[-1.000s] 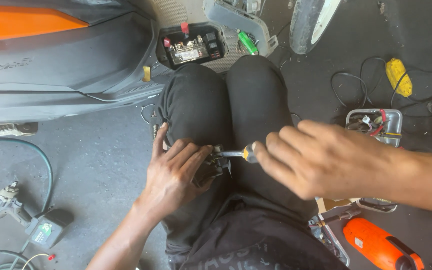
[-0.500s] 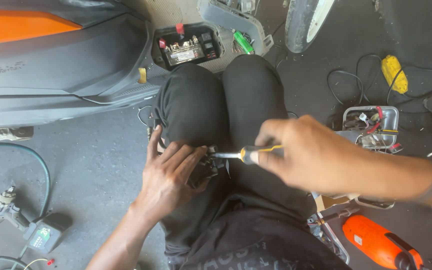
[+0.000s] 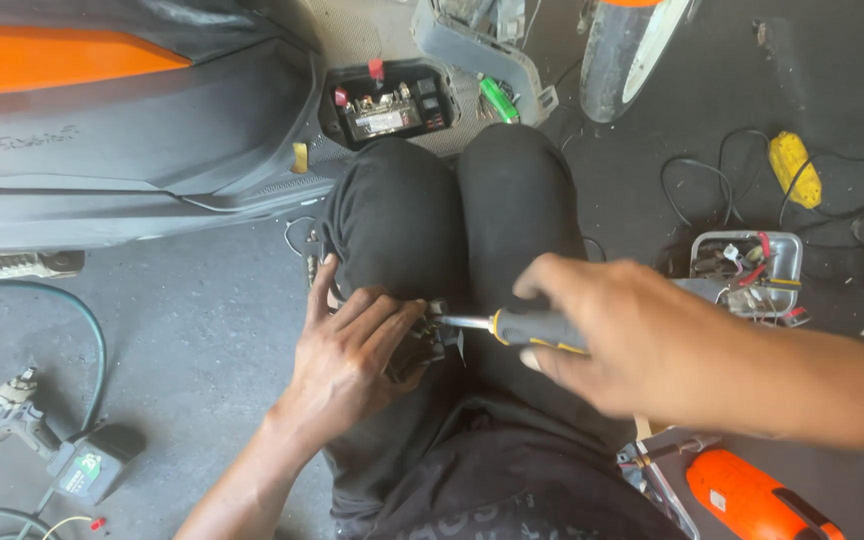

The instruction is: Repairing the electrical system of a motorcycle by unscrewing components and inspecting wires.

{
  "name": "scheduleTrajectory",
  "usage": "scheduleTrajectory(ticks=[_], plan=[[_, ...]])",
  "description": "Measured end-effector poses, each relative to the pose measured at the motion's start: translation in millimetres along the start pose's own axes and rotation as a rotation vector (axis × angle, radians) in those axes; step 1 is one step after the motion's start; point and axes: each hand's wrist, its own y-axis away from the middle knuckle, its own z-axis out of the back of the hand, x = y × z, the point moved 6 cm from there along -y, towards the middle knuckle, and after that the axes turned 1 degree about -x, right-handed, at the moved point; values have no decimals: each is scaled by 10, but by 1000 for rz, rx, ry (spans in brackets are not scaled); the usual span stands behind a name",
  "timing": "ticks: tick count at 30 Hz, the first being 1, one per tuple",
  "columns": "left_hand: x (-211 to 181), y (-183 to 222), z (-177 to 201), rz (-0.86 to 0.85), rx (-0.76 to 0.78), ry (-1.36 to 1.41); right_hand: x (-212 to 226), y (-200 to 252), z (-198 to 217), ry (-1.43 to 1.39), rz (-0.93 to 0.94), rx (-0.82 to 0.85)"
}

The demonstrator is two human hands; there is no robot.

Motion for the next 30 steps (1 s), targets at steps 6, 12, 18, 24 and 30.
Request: scheduleTrajectory(ticks=[6, 12, 18, 24, 30], plan=[[-32, -33, -3, -28, -24, 44, 201, 180, -58, 701, 633, -304], [-1, -17, 3, -16, 3, 37, 243, 184, 123, 284, 429, -169], [13, -3, 4, -13, -23, 33, 26, 36, -28, 63, 316, -165], [-10, -58, 36, 9, -12, 81, 242, 229, 3, 714, 504, -158], [30, -35, -12, 7, -39, 86, 202, 124, -9, 674, 588, -229]])
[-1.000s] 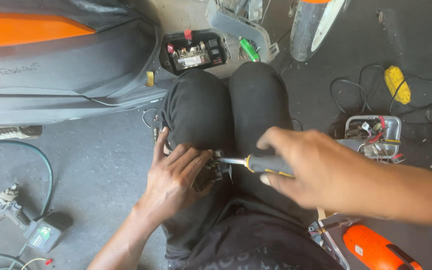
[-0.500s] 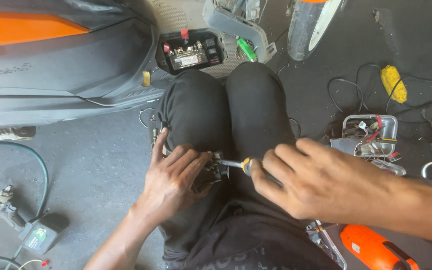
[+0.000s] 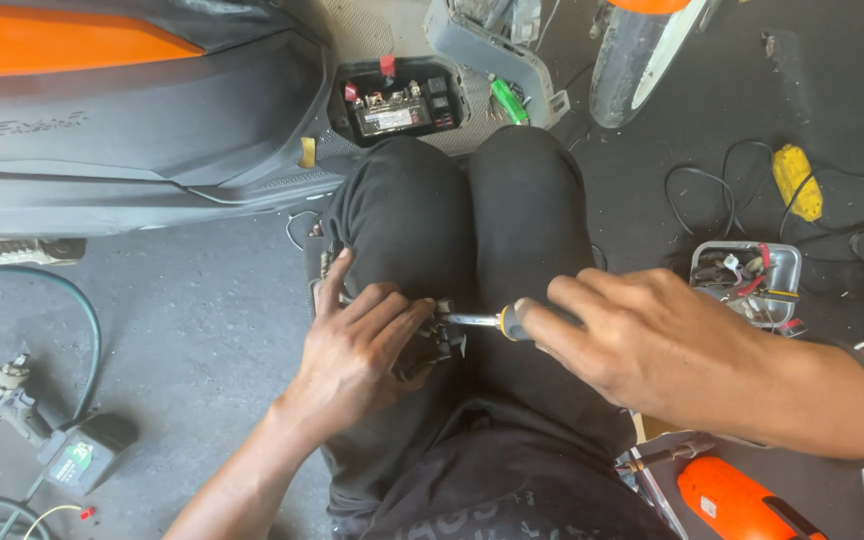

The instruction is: Repairing the electrical system of a motorcycle by unscrewing components and inspecting wires.

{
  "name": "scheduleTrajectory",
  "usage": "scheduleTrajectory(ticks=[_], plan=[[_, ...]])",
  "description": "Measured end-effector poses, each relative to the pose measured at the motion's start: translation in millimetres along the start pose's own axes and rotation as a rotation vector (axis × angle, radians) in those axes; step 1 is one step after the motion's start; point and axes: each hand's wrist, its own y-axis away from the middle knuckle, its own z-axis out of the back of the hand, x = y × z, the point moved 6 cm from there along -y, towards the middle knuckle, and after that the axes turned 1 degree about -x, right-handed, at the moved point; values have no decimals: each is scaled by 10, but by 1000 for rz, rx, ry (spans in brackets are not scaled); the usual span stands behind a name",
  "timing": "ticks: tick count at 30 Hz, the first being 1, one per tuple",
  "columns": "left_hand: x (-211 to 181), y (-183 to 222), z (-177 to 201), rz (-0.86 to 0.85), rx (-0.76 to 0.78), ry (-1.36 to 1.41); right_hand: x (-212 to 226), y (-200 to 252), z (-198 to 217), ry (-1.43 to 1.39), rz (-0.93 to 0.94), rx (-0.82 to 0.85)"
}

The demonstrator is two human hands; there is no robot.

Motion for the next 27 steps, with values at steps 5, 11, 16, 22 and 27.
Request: scheduleTrajectory(ticks=[5, 11, 16, 22, 27], plan=[[20, 14, -16, 3, 41, 24, 166, -13, 97, 96, 74, -110], [47, -11, -24, -27, 43, 20, 75, -31, -10, -98, -36, -34], [17, 61, -32, -22, 53, 18, 37, -74, -12, -192, -104, -34], [34, 74, -22, -14, 47, 8, -22, -100, -97, -298, -228, 20], [10, 54, 9, -28, 21, 16, -81, -128, -107, -430, -383, 115]])
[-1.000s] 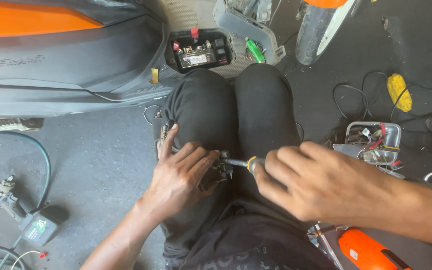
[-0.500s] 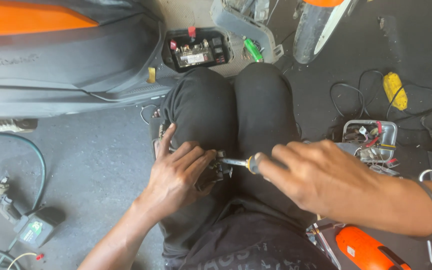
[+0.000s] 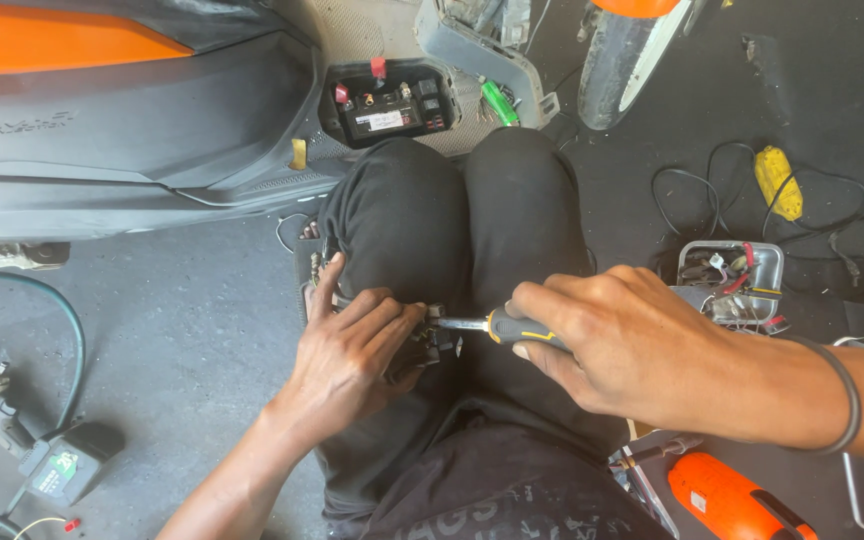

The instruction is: Repairing the electrical system of a motorcycle by unscrewing components and inspecting wires.

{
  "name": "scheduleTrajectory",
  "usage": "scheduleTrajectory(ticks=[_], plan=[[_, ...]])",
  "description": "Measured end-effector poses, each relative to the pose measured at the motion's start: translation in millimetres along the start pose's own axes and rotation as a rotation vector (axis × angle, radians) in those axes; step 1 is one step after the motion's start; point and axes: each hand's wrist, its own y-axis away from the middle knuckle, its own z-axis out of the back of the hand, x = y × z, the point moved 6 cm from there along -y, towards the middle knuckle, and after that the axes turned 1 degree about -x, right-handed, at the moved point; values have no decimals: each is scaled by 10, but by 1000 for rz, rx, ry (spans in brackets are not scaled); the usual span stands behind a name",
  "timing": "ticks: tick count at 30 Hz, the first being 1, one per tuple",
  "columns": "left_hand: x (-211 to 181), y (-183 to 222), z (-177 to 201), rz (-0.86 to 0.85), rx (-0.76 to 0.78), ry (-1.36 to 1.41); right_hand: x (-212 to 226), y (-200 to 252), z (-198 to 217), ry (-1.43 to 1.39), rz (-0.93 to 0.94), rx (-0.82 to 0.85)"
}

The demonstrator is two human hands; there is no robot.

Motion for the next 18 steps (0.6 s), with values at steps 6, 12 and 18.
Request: scheduleTrajectory(ticks=[6, 12, 18], plan=[[19, 20, -30, 6, 20, -2, -43, -33, -39, -33, -124, 94], [8, 7, -19, -11, 15, 15, -27, -68, 4, -78, -165, 93], [29, 23, -114, -2, 38, -36, -38, -77, 41, -119, -324, 175]])
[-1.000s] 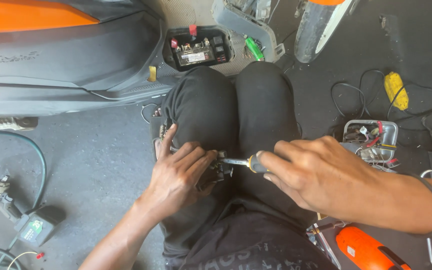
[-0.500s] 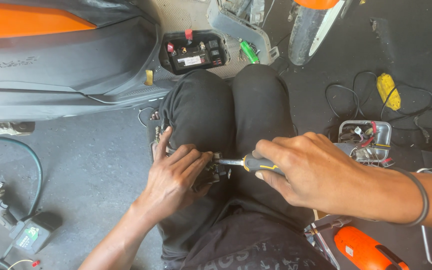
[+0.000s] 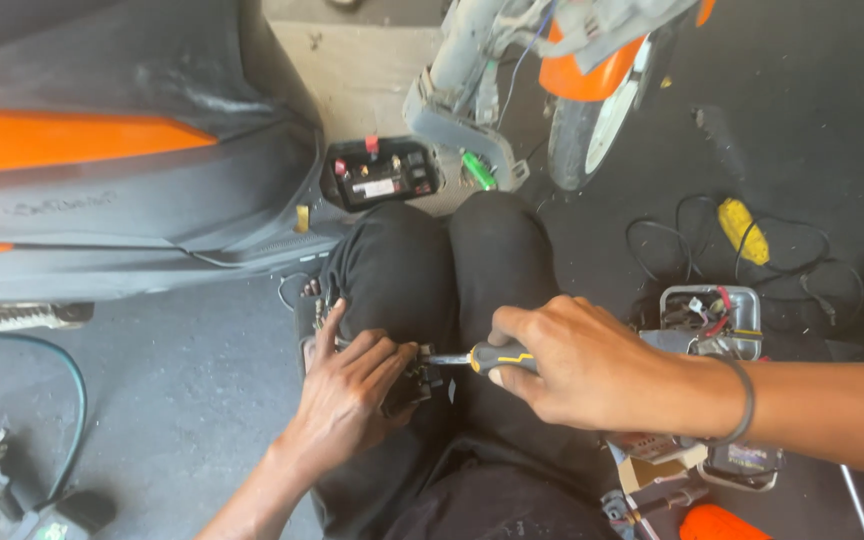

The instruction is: Repairing the electrical system of a motorcycle by unscrewing components and inspecting wires.

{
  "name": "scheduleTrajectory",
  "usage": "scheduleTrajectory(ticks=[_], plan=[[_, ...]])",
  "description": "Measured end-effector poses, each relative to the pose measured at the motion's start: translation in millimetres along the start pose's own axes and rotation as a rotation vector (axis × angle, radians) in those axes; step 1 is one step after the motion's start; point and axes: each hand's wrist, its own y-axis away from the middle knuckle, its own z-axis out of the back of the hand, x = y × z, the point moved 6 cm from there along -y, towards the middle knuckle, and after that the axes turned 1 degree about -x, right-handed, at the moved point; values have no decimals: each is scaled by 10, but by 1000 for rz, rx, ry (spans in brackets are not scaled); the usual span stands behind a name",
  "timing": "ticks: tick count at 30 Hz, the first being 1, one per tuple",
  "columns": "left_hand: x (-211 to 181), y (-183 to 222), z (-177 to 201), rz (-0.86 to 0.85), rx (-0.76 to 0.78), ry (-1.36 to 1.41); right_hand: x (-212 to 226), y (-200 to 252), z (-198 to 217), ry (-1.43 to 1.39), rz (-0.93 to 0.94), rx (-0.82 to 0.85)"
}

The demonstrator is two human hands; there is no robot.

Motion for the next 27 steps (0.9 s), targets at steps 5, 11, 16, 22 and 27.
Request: scheduleTrajectory(ticks=[5, 11, 16, 22, 27], plan=[[-67, -61, 10, -25, -48, -9, 33, 71, 28, 14, 6, -32], [-219, -86, 41, -19, -48, -99, 172, 397, 225, 168, 103, -66], [-90, 174, 9, 68, -50, -146, -129, 765, 152, -60, 118, -272], [-49, 382, 85, 165, -144, -171, -1054, 473, -1313, -1091, 171, -652], [-268, 594, 269, 122, -209, -223, -1436, 381, -2441, -1550, -71, -699]])
